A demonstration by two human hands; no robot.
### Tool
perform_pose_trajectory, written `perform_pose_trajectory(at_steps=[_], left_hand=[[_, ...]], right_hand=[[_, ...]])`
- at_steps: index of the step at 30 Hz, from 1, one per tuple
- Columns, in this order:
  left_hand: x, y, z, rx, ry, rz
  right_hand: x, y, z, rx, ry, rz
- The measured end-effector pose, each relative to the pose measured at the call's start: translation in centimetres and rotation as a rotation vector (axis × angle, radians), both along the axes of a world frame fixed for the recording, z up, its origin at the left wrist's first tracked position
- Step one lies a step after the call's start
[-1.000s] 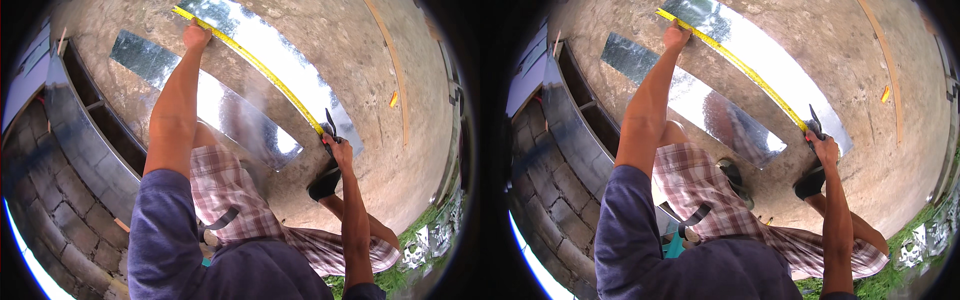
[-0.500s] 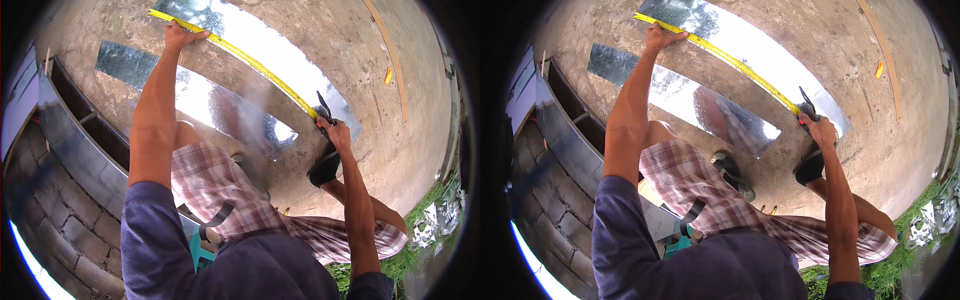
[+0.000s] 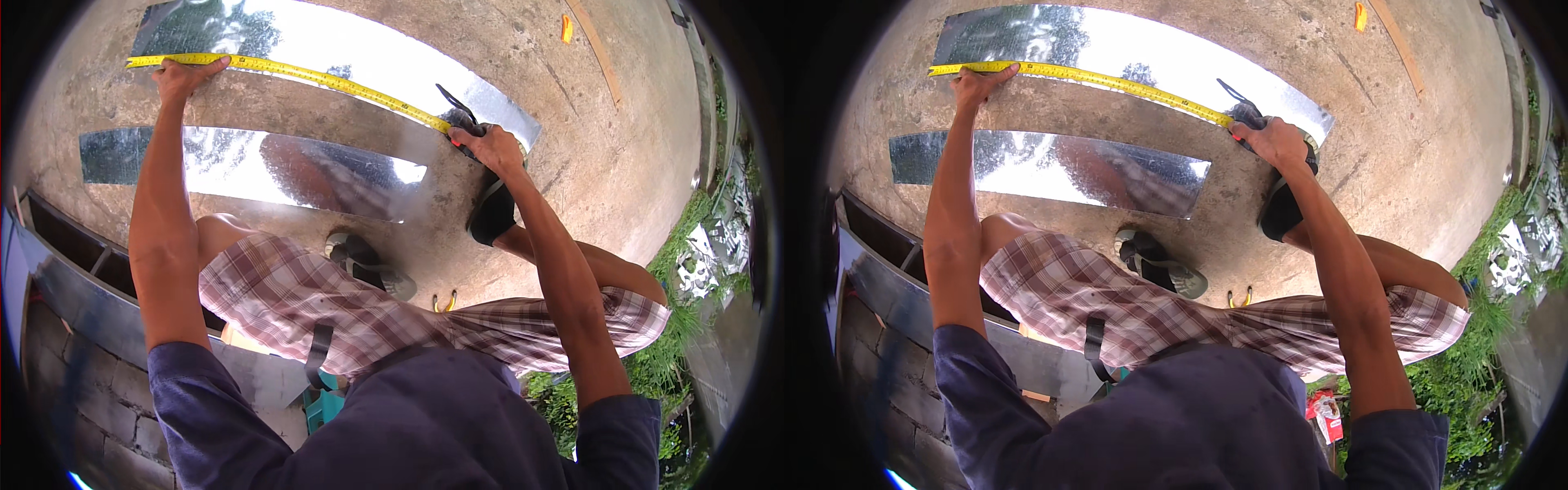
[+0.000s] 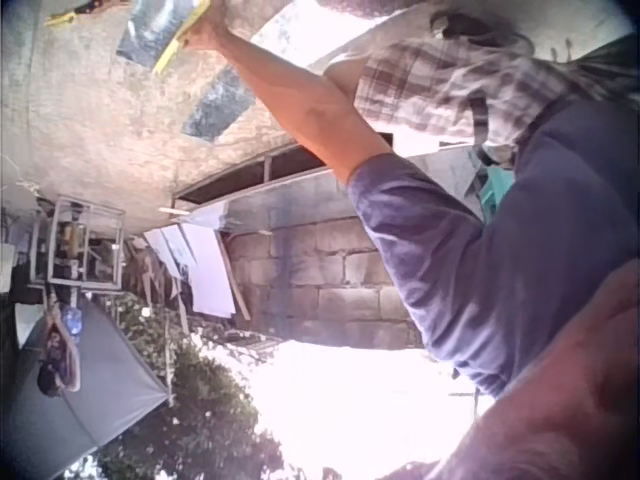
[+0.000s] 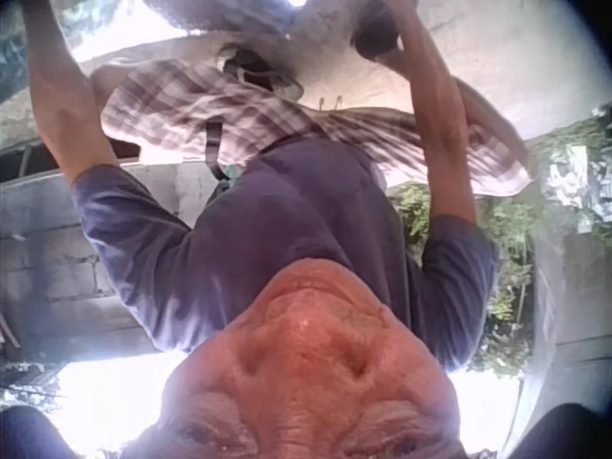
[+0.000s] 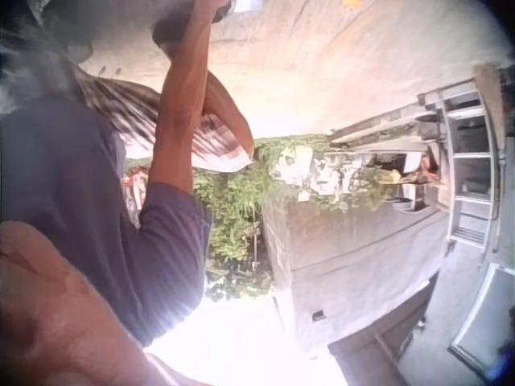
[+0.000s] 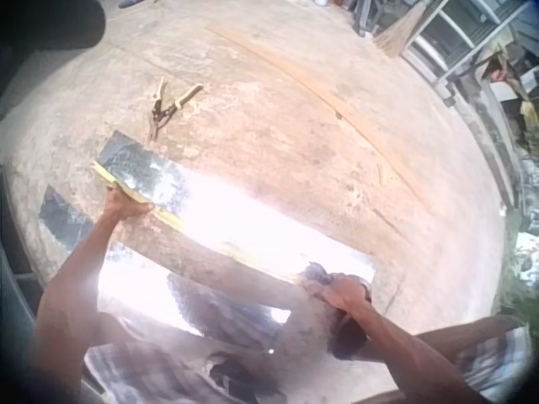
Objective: Measuring and cutting pieces of metal sheet using a measuring tape, scribe, and metal snips.
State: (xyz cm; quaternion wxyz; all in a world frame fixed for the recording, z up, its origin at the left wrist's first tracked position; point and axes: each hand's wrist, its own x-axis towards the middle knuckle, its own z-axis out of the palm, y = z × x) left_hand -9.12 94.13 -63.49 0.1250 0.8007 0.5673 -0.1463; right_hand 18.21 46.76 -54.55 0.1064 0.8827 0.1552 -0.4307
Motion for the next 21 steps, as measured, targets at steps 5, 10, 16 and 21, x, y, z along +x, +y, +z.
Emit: perform_pose_trajectory(at_steps=[5, 10, 16, 21], left_hand=[[0.0, 0.4, 0.3, -0.122, -0.011, 0.054], [0.2, 0.3, 0.1, -0.036, -0.011, -0.036], [0.7, -0.4, 1.0, -0.023, -0.038, -0.046], [0.7, -0.4, 1.7, -0.059, -0.025, -0.023]], right_hand=[[1.0, 0.0, 0.7, -0.006, 0.030, 0.088], [3.4, -0.1, 1.1, 0.325, 0.004, -0.064], [4.6, 0.2, 1.4, 0.671, 0.204, -0.228], [4.2, 0.9, 0.9, 0.602, 0.252, -0.109]])
